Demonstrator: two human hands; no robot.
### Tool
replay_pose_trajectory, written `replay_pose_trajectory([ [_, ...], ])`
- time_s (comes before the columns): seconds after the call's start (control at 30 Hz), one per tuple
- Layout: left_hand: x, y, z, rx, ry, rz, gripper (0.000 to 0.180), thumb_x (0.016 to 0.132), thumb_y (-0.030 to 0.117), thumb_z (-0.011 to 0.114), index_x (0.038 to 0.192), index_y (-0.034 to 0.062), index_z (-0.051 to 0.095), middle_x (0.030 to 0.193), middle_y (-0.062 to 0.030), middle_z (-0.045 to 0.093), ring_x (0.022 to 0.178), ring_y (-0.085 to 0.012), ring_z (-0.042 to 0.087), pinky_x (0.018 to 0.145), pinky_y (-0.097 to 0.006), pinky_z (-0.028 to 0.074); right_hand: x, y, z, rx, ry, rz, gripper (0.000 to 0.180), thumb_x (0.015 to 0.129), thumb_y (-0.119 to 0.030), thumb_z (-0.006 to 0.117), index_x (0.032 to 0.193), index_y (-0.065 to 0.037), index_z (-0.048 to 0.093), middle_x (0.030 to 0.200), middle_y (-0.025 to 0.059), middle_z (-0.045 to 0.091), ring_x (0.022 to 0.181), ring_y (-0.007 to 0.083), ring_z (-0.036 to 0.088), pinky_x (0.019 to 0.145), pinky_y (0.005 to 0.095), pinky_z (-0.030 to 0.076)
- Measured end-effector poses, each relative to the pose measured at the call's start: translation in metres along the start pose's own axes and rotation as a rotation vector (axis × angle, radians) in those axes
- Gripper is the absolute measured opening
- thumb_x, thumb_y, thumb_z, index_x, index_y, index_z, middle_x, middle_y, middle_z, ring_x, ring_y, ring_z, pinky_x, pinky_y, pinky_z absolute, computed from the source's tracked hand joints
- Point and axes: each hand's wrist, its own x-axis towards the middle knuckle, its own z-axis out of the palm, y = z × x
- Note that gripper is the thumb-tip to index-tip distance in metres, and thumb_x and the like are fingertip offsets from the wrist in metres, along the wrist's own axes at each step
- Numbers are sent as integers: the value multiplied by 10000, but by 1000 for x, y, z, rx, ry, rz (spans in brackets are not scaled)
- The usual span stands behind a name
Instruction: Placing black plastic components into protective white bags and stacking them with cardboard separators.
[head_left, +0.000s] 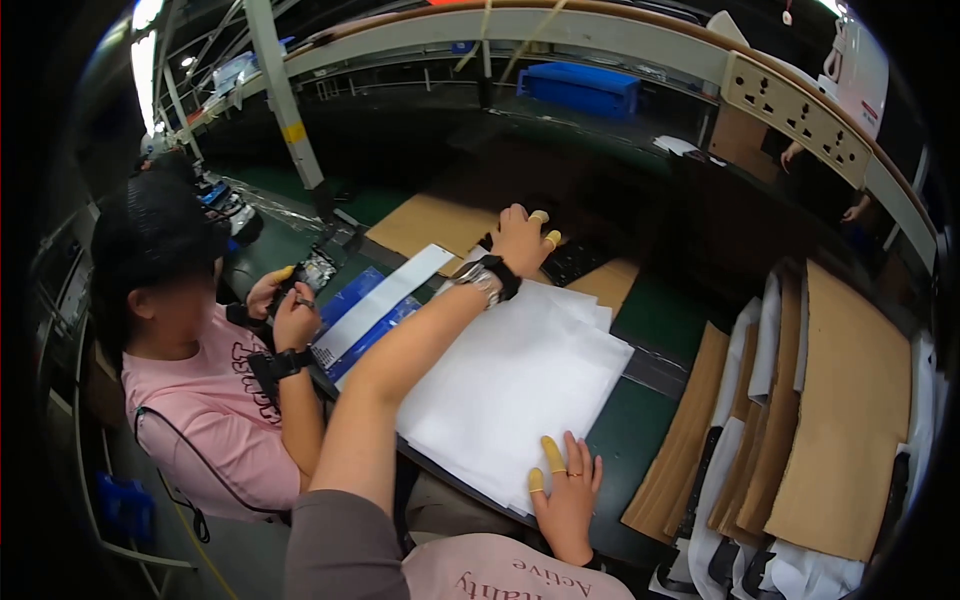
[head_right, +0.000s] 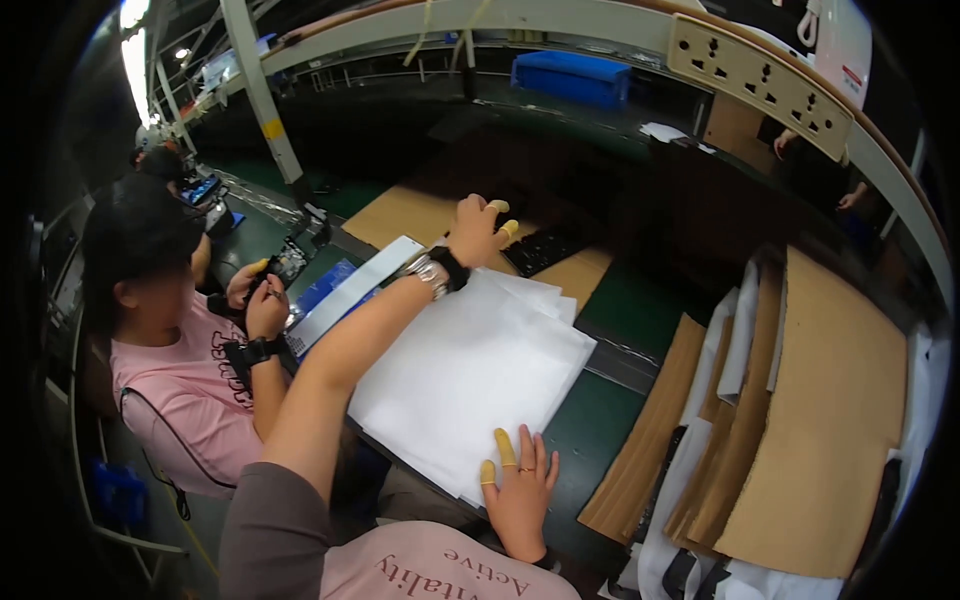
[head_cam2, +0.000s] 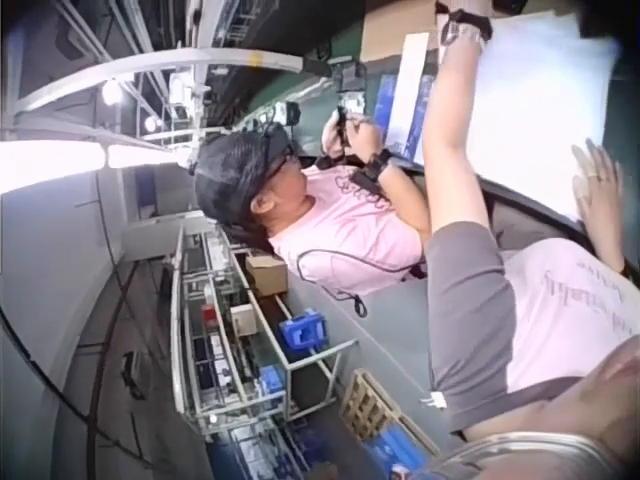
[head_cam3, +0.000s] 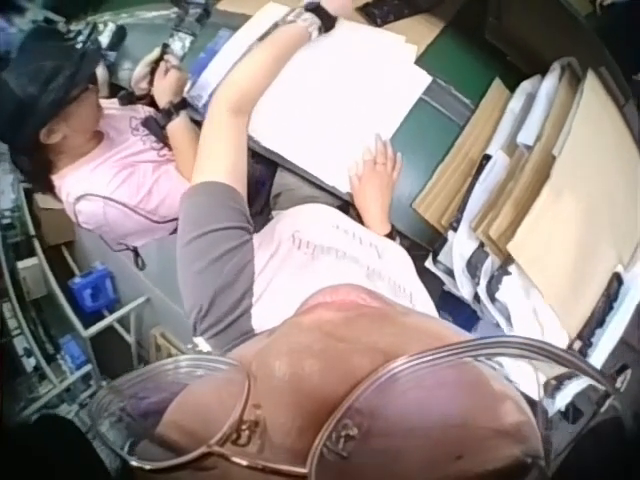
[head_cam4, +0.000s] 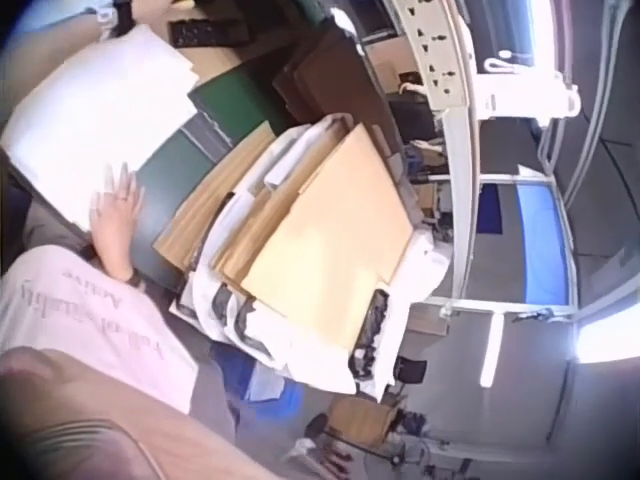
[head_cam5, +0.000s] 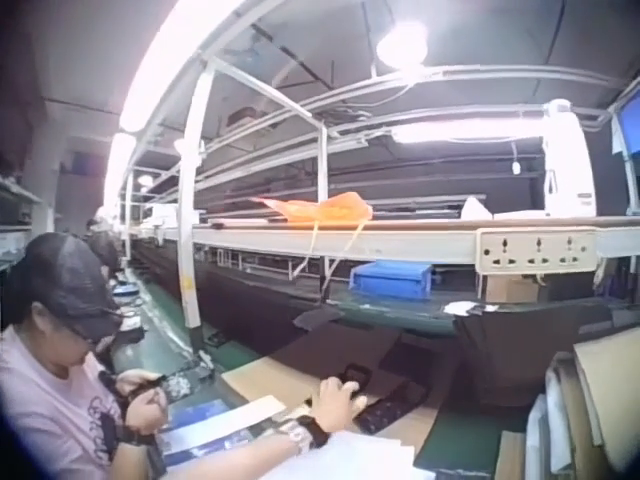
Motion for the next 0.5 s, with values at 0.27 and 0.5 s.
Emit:
replay_pose_trajectory([
  [0.27,-107,49,-144,-247,175,668,420,666,34,677,1080,90,638,925,-83,539,850,-266,505,759,-368,387,1,-8,2,2,-24,1,432,847,-267,557,1251,-114,549,1375,131,397,1266,340,361,1065,553,202],
  [0.5,-145,11,-122,112,-457,540,457,801,259,613,1206,59,544,891,-141,573,777,-284,588,636,-371,502,5,-9,6,-17,4,67,449,869,-291,543,1293,-148,508,1412,109,372,1295,330,335,1068,553,196],
])
